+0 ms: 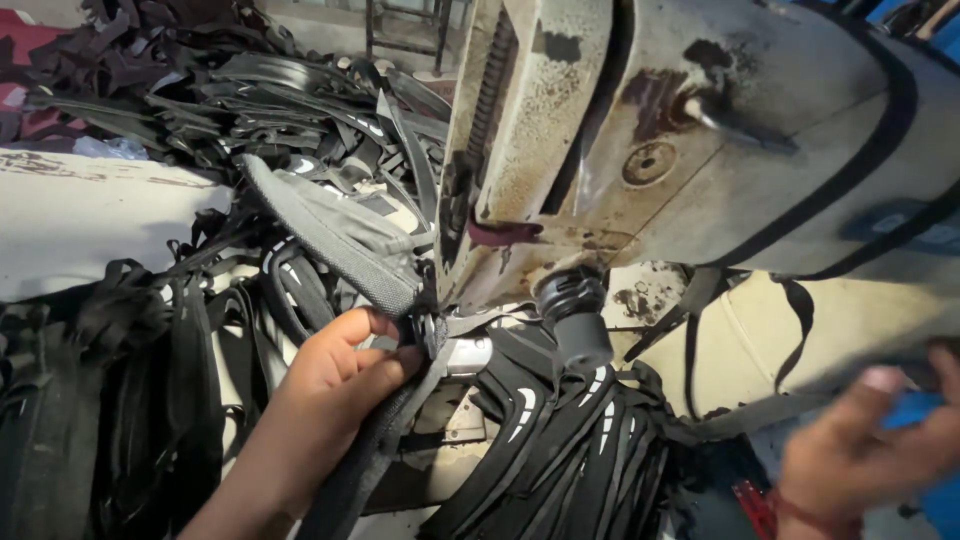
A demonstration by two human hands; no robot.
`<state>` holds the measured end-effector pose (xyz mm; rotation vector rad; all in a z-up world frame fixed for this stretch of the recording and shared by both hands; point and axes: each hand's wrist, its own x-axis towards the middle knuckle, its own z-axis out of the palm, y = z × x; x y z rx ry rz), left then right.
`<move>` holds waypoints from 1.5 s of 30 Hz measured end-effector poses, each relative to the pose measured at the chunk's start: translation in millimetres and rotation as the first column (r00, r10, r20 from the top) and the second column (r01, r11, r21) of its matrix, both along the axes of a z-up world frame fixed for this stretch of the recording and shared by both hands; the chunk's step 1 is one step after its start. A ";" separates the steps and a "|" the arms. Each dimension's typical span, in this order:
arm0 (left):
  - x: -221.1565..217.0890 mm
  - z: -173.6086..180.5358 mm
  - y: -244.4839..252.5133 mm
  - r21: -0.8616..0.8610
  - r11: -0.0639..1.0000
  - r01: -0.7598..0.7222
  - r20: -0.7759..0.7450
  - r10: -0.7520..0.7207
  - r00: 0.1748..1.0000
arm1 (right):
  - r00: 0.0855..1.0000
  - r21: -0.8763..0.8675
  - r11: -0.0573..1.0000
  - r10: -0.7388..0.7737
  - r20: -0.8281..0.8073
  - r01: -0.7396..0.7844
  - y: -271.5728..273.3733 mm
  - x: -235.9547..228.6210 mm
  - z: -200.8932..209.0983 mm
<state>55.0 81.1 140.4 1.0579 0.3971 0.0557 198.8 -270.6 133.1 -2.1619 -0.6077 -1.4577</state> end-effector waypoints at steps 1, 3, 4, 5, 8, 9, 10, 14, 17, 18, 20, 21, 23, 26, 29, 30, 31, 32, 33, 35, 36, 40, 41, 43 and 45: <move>0.6 -4.5 -0.2 -0.025 1.000 -0.008 0.031 0.009 0.999 | 0.988 -0.129 0.983 -0.116 0.104 0.129 -9.9 15.2 -3.8; 0.4 -10.2 -3.8 -0.071 0.997 -0.022 0.078 0.027 0.997 | 0.992 -0.121 0.990 -0.055 0.112 0.069 -7.3 17.0 -7.9; -1.3 -13.8 -6.3 -0.117 0.993 -0.033 0.121 0.047 0.992 | 0.993 -0.113 0.994 0.008 0.117 0.006 -6.7 16.4 -10.7; -3.3 -22.4 -6.6 -0.118 0.992 -0.034 0.120 0.048 0.992 | 0.993 -0.114 0.993 0.009 0.116 0.004 -6.5 10.9 -13.4; -6.6 -35.2 -10.4 -0.135 0.989 -0.057 0.151 0.077 0.986 | 1.000 -0.103 0.995 0.004 0.029 -0.001 -3.5 3.0 -13.5; -9.8 -32.0 -15.1 -0.147 0.985 -0.084 0.098 0.100 0.990 | 0.999 -0.089 0.996 0.033 0.025 -0.031 -2.5 1.7 -10.1; -12.8 -29.5 -21.1 -0.161 0.981 -0.108 0.044 0.116 0.992 | 0.998 -0.076 0.996 0.057 0.021 -0.055 -3.7 -1.1 -7.0; -11.0 -36.9 -18.3 -0.132 0.987 -0.091 0.045 0.098 0.994 | 0.995 -0.009 0.995 0.095 -0.031 -0.095 5.6 -9.7 18.2; -8.4 -33.6 -18.2 -0.186 0.981 -0.055 0.176 0.088 0.981 | 0.982 0.181 0.970 0.175 -0.064 -0.161 28.0 -28.2 17.8; -7.5 -30.4 -19.7 -0.233 0.968 -0.091 0.152 0.129 0.980 | 0.974 0.311 0.940 0.186 -0.131 -0.138 41.8 -40.6 12.3; -4.9 -24.6 -22.6 -0.278 0.952 -0.130 0.127 0.171 0.977 | 0.958 0.433 0.895 0.207 -0.197 -0.105 66.2 -59.0 -3.3; -3.6 -22.1 -24.6 -0.270 0.949 -0.162 0.102 0.195 0.975 | 0.805 0.374 0.858 0.482 -0.345 -0.354 76.2 -65.5 -13.6; -1.8 -23.6 -32.9 -0.259 0.947 -0.189 0.078 0.216 0.973 | 0.555 0.355 0.738 0.670 -0.493 -0.575 104.8 -84.0 -15.1; -3.1 -30.6 -50.6 -0.012 0.937 -0.350 0.092 0.349 0.933 | 0.369 0.438 0.624 0.759 -0.536 -0.647 144.2 -106.3 12.3; -10.5 -34.6 -62.0 -0.062 0.915 -0.399 0.236 0.402 0.885 | 0.206 0.365 0.569 0.703 -0.681 -0.737 152.5 -103.6 33.5; -13.6 -37.3 -63.5 0.043 0.903 -0.428 0.205 0.411 0.888 | 0.188 0.377 0.543 0.722 -0.665 -0.750 156.0 -104.0 38.4; -16.3 -40.2 -64.7 0.149 0.882 -0.448 0.175 0.423 0.889 | 0.170 0.388 0.516 0.741 -0.650 -0.764 159.9 -104.2 43.2; -18.1 -44.6 -65.3 0.148 0.881 -0.450 0.175 0.424 0.889 | 0.169 0.388 0.515 0.741 -0.650 -0.765 160.4 -104.7 43.6; -19.8 -49.8 -65.8 0.062 0.896 -0.441 0.219 0.418 0.881 | 0.180 0.365 0.514 0.736 -0.653 -0.776 161.0 -105.0 43.3; -30.9 -59.1 -69.5 -0.022 0.905 -0.425 0.256 0.416 0.873 | 0.186 0.347 0.514 0.729 -0.659 -0.785 160.0 -108.6 40.3; -36.7 -61.1 -71.8 0.075 0.899 -0.432 0.277 0.398 0.875 | 0.195 0.322 0.523 0.711 -0.675 -0.789 159.4 -108.8 40.0; -63.9 -95.7 -74.5 0.555 0.751 -0.356 0.221 0.279 0.934 | 0.171 0.293 0.509 0.681 -0.712 -0.809 157.0 -101.2 36.7; -68.0 -116.4 -78.3 0.555 0.751 -0.358 0.221 0.282 0.934 | 0.169 0.294 0.507 0.682 -0.712 -0.810 157.6 -99.9 35.8; -75.5 -158.1 -84.6 0.410 0.846 -0.342 0.313 0.221 0.924 | 0.177 0.291 0.504 0.691 -0.701 -0.813 159.5 -96.5 33.6; -66.1 -168.9 -83.6 0.420 0.831 -0.364 0.308 0.246 0.919 | 0.180 0.299 0.505 0.699 -0.692 -0.810 162.0 -93.2 31.6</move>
